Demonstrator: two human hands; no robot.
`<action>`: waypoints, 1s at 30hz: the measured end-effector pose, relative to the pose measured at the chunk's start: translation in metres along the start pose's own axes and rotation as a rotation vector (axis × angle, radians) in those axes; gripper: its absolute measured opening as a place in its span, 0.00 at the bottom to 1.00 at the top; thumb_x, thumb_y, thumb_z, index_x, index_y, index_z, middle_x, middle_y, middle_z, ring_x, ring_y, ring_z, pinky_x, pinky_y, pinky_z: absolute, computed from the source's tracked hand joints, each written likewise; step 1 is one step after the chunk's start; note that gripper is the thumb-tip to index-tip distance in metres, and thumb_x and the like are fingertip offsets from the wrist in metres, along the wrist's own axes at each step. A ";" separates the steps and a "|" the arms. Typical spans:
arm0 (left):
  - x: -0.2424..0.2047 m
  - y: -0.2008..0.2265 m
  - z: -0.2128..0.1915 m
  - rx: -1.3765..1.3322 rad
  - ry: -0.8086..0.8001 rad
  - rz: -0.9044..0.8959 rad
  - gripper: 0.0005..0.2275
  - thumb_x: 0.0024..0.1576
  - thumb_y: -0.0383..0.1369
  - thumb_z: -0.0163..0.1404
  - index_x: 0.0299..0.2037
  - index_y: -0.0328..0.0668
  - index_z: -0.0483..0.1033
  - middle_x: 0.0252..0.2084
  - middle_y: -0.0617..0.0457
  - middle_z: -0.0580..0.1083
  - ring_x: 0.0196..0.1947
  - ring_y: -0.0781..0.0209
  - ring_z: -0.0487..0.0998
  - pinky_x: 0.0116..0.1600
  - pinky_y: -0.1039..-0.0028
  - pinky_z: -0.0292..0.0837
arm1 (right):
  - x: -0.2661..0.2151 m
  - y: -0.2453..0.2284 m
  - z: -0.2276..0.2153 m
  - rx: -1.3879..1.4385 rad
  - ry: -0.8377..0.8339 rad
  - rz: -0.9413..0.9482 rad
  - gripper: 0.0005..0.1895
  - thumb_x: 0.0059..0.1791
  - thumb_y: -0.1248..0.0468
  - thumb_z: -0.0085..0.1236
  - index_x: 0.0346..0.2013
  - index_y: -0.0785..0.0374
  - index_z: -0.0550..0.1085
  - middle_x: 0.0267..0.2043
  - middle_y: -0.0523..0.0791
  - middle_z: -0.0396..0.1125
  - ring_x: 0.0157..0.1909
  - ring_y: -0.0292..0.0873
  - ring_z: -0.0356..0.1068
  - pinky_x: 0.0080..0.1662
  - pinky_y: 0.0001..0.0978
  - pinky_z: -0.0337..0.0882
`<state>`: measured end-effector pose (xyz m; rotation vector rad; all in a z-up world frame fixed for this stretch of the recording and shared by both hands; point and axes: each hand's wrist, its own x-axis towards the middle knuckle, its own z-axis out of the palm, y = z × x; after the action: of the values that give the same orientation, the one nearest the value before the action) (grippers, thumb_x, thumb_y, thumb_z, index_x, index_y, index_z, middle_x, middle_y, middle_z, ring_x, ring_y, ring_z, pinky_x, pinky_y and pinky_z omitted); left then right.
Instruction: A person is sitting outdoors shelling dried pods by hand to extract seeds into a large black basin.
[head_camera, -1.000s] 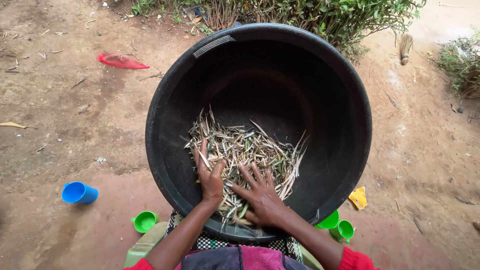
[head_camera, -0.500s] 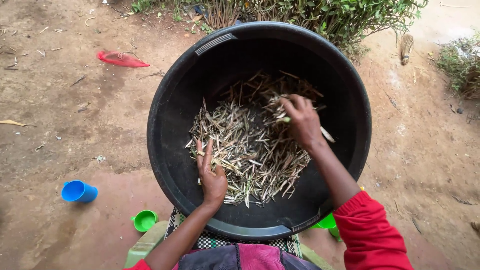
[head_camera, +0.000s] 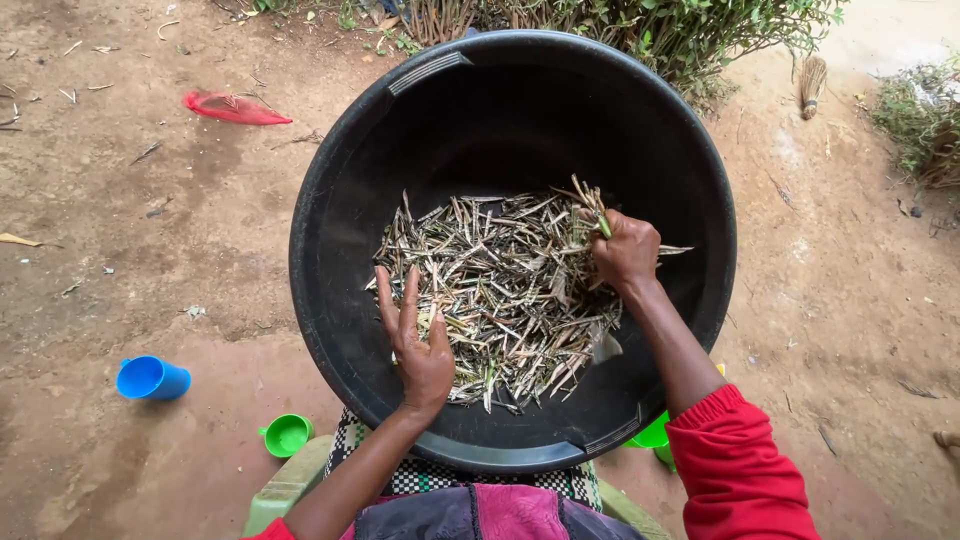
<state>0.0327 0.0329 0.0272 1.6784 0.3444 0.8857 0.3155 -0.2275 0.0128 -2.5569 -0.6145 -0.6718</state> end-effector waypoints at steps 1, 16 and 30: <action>-0.001 0.003 0.000 0.000 -0.002 -0.001 0.33 0.62 0.17 0.45 0.78 0.60 0.60 0.84 0.50 0.36 0.81 0.30 0.34 0.77 0.31 0.36 | 0.003 -0.025 -0.016 -0.001 0.000 0.002 0.16 0.45 0.56 0.63 0.20 0.50 0.64 0.14 0.44 0.59 0.23 0.55 0.68 0.31 0.40 0.68; -0.003 0.028 -0.004 -0.081 -0.039 0.037 0.28 0.66 0.21 0.45 0.77 0.53 0.59 0.83 0.46 0.38 0.81 0.26 0.32 0.74 0.22 0.36 | -0.093 -0.087 -0.019 -0.506 -0.484 -0.720 0.37 0.45 0.59 0.65 0.69 0.41 0.66 0.80 0.55 0.48 0.69 0.73 0.59 0.58 0.83 0.62; -0.005 0.021 -0.006 -0.017 -0.047 0.058 0.28 0.63 0.22 0.48 0.75 0.46 0.60 0.82 0.41 0.44 0.81 0.30 0.40 0.76 0.33 0.36 | 0.022 -0.067 0.023 -0.294 -0.268 -0.557 0.18 0.51 0.71 0.48 0.54 0.54 0.65 0.38 0.53 0.72 0.31 0.62 0.78 0.30 0.55 0.76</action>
<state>0.0212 0.0275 0.0451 1.6980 0.2563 0.8879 0.3062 -0.1553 0.0256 -2.7803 -1.4490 -0.6293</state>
